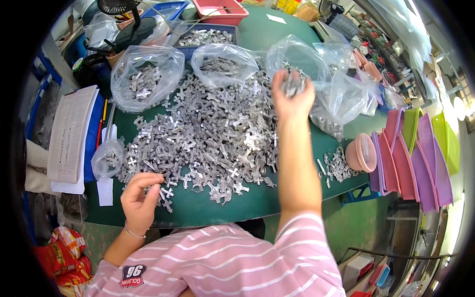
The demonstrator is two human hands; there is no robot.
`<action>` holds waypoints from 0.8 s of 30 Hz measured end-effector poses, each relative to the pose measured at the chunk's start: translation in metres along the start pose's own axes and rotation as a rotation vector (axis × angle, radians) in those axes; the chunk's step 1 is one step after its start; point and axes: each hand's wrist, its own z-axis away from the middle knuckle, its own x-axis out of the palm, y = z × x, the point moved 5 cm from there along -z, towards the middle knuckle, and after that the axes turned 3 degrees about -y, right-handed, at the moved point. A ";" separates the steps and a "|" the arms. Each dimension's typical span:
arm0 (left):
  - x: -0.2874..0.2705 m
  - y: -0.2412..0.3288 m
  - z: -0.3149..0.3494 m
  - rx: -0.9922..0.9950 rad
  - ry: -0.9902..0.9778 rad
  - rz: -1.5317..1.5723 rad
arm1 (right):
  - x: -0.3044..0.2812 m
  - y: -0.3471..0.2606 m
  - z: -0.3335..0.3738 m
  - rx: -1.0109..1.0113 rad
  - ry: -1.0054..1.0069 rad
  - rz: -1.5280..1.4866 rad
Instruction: The person sits on the floor and repeatedly picks up small, silver, cross-shaped metal pieces from a large pile. They manipulate the pieces with their hands, seemingly inspecting or assembling them, and place them back onto the pile. The task involves continuous handling of the metal components without the use of external tools.
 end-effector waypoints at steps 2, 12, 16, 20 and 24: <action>-0.002 -0.005 0.002 -0.051 0.012 0.029 | 0.014 -0.036 -0.057 -0.077 -0.010 0.385; -0.014 -0.035 0.027 -0.365 0.072 0.386 | -0.016 0.019 0.092 -0.036 -0.509 1.689; -0.011 -0.042 0.035 -0.473 0.041 0.390 | -0.048 0.065 0.170 -0.194 -1.037 2.021; 0.010 -0.044 0.035 -0.541 -0.073 0.456 | -0.074 0.090 0.192 -0.417 -1.021 1.966; 0.021 -0.043 0.040 -0.587 -0.150 0.467 | -0.072 0.118 0.199 -0.473 -1.031 2.164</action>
